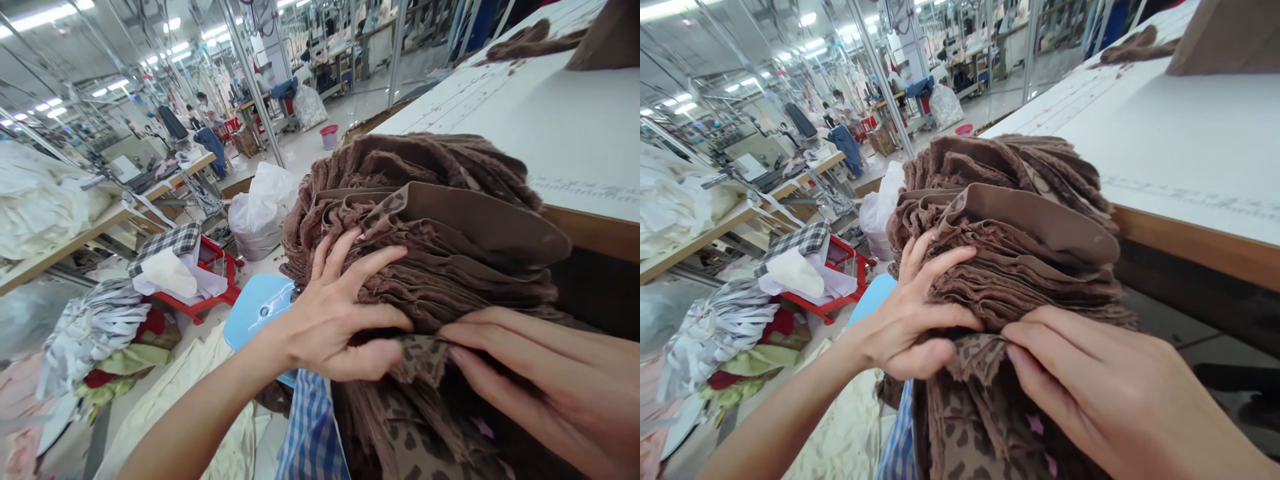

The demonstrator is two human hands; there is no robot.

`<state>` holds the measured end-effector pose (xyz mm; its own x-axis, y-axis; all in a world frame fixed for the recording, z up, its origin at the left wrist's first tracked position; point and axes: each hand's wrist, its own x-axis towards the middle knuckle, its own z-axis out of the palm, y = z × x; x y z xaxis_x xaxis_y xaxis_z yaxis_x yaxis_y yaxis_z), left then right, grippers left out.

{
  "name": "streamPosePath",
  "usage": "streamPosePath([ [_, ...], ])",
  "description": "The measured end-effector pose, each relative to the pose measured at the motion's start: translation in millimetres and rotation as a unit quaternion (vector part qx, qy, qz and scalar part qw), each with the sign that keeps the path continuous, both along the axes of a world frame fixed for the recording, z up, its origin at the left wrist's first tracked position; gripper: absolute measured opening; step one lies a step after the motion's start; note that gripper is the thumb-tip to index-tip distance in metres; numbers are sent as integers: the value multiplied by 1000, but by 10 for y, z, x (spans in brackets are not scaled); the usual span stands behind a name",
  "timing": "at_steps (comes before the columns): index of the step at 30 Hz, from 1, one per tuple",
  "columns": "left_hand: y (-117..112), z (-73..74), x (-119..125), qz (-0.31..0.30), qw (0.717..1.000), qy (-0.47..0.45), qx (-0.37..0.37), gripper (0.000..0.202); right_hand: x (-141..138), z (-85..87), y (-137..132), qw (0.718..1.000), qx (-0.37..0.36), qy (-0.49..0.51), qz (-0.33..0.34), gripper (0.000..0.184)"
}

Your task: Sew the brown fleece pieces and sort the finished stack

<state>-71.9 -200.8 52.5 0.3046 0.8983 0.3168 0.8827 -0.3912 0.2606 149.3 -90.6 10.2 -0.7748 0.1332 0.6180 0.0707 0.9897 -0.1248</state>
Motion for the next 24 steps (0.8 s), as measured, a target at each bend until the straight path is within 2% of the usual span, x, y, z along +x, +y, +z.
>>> streamPosePath([
  [2,5,-17,4,5,1000,0,20,42,-75,37,11,1000,-25,16,-7,18],
  [6,38,-127,38,22,995,26,99,23,-145,90,2,998,-57,40,-10,18],
  [10,52,-209,69,27,990,36,134,23,-13,39,-59,991,-90,79,-58,15],
  [14,52,-208,82,33,988,19,149,21,173,-74,-123,983,-119,86,-108,22],
  [19,38,-134,50,-10,995,7,96,30,175,-103,-126,980,-132,73,-132,27],
  [21,28,-76,18,-18,998,13,62,27,121,-64,-105,982,-129,71,-116,27],
  [24,15,48,-43,-37,999,26,-13,18,34,21,-56,990,-111,65,-56,23],
])
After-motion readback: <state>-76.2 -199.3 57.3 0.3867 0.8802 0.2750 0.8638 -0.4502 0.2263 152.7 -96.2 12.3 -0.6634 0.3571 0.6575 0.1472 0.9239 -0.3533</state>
